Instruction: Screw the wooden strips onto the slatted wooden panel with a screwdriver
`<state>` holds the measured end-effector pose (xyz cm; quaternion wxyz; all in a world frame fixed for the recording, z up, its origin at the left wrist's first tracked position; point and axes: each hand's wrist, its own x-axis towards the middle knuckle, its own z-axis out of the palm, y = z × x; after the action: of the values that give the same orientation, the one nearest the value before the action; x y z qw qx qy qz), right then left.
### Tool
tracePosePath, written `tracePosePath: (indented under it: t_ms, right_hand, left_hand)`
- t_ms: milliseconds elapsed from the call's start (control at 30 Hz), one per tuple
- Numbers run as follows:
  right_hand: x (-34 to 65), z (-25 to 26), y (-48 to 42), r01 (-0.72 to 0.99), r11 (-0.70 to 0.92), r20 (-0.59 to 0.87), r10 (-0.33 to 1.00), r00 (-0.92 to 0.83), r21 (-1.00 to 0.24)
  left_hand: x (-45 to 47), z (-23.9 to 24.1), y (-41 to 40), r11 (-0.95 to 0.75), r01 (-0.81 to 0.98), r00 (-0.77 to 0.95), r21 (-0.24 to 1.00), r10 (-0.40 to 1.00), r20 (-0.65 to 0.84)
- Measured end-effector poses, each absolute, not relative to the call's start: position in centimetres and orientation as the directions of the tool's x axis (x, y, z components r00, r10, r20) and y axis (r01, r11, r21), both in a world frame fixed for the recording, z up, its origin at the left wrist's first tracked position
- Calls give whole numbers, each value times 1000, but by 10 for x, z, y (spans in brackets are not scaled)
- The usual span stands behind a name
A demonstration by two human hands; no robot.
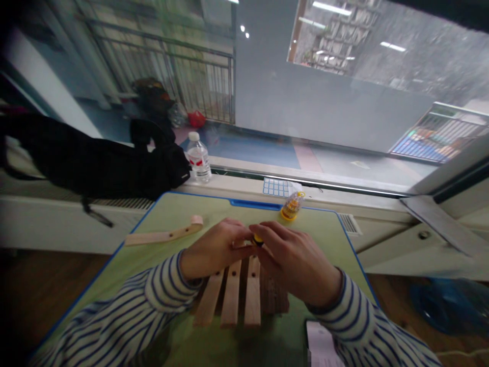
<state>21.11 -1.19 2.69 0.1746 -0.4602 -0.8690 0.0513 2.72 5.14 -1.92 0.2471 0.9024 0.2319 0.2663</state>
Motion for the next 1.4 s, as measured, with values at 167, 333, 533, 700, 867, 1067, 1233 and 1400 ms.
tracePosePath:
  t_ms: [167, 333, 533, 700, 867, 1067, 1233, 1400]
  right_hand:
    - [213, 27, -11, 773, 586, 254, 808, -532, -244]
    - [213, 24, -10, 785, 568, 258, 820, -511, -247]
    - [213, 20, -8, 806, 537, 284, 836, -469, -250]
    - [211, 15, -7, 826, 519, 325, 838, -439, -221]
    - [211, 13, -6, 831, 513, 329, 840, -432, -217]
    - [209, 19, -6, 837, 499, 273, 857, -437, -225]
    - [211, 28, -9, 797, 546, 243, 835, -494, -258]
    - [214, 30, -10, 769, 580, 250, 813, -526, -267]
  left_hand:
    - [27, -20, 51, -736, 353, 727, 577, 605, 326]
    - [26, -20, 51, -729, 339, 740, 594, 597, 310]
    - [27, -20, 52, -739, 303, 771, 601, 561, 301]
    - [26, -19, 53, -741, 280, 792, 610, 537, 290]
    - [26, -19, 52, -727, 290, 761, 623, 570, 310]
    - [28, -21, 51, -698, 337, 705, 632, 632, 322]
    - [27, -18, 51, -700, 352, 723, 621, 625, 295]
    - [27, -19, 51, -714, 351, 732, 606, 613, 297]
